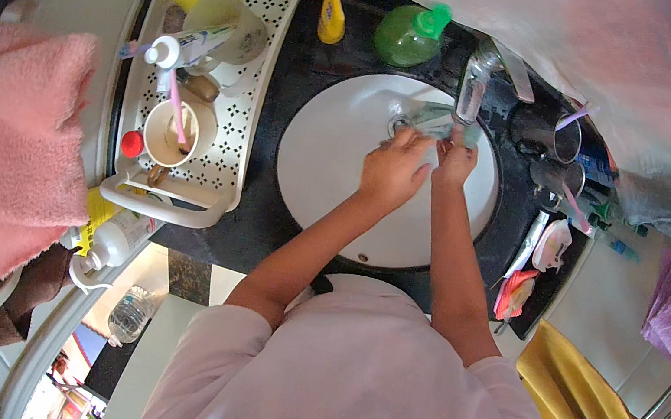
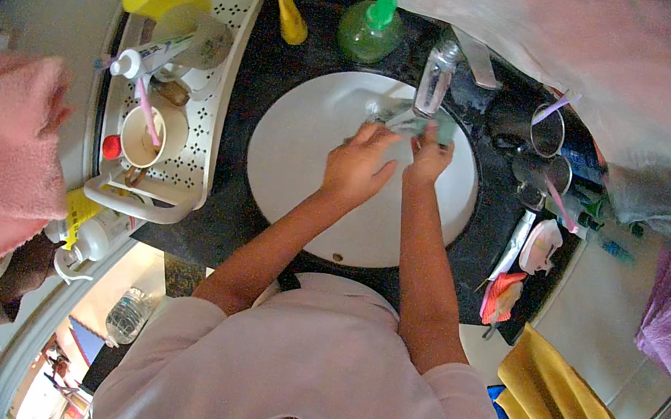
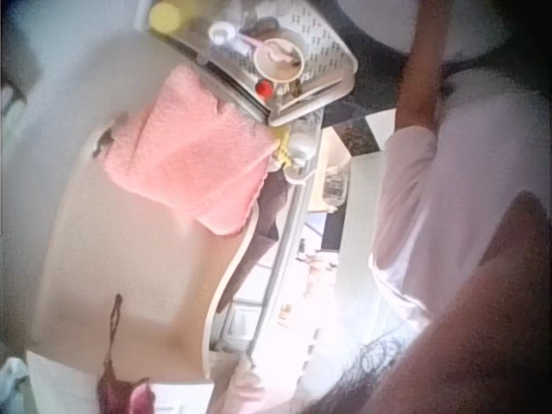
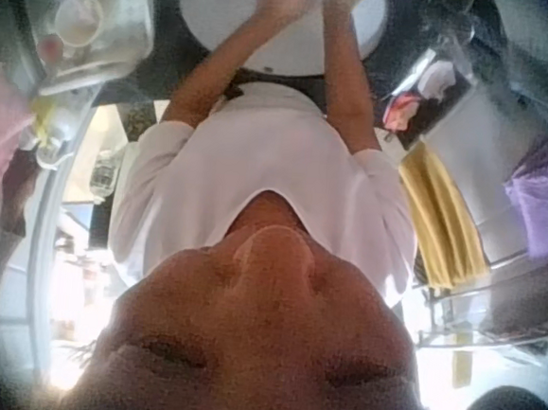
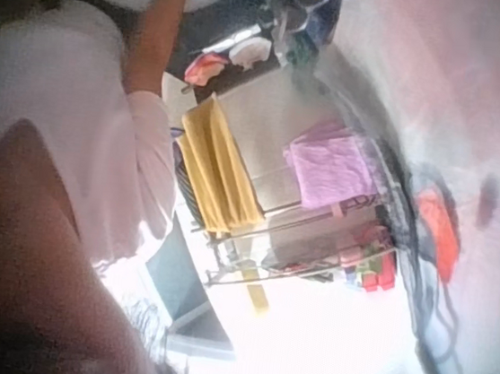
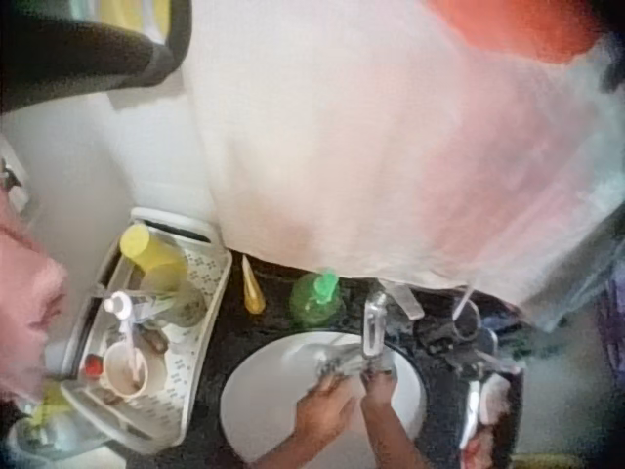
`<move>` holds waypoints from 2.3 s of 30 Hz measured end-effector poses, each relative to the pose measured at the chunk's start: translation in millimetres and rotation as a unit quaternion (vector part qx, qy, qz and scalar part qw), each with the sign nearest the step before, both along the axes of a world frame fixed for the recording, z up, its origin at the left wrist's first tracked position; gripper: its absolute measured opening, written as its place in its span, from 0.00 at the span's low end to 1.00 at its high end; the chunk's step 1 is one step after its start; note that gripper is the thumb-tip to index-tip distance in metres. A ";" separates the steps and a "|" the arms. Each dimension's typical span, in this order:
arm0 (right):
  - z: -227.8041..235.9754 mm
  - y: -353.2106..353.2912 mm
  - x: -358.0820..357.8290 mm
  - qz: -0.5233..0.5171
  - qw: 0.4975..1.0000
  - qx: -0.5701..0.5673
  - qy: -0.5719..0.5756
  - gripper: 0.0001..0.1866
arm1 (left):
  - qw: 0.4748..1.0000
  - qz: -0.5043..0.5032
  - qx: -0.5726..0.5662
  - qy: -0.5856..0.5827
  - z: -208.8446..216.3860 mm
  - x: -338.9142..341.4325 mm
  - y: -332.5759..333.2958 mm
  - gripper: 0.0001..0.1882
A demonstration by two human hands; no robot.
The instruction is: The person wipes a cluttered wooden table with a cloth, then moves to clean the glass and top of a fish tank. They proceed to wipe a coffee maker and a water dispenser, then rinse the cloth in a bathroom sink. Finally, they return to the living area to wipe a large wooden cabinet.
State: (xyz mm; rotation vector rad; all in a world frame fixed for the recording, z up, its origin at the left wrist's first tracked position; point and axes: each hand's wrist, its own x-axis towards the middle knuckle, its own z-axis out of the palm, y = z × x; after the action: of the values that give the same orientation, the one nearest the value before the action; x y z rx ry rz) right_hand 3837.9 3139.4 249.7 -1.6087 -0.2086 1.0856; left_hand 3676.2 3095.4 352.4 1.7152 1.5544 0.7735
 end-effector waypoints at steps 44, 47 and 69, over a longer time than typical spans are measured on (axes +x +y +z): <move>44.8 45.5 75.8 0.674 0.134 0.191 -0.701 0.11 | 0.986 -0.028 0.048 0.159 -49.5 -110.4 -44.2 0.05; 44.4 -0.2 92.4 0.729 0.165 -0.093 -0.658 0.11 | 0.993 -0.006 0.040 0.114 -46.9 -109.1 -41.3 0.04; -13.6 -86.0 13.6 0.633 0.479 -0.138 -0.592 0.24 | 0.998 0.058 -0.002 0.033 -51.2 -106.0 -32.3 0.06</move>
State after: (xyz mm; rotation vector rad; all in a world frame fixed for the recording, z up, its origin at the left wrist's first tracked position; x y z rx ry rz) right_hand 3851.4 3053.5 236.1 -2.1956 -2.6255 0.6501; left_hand 3570.2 3063.1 301.3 1.6749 1.7109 0.7782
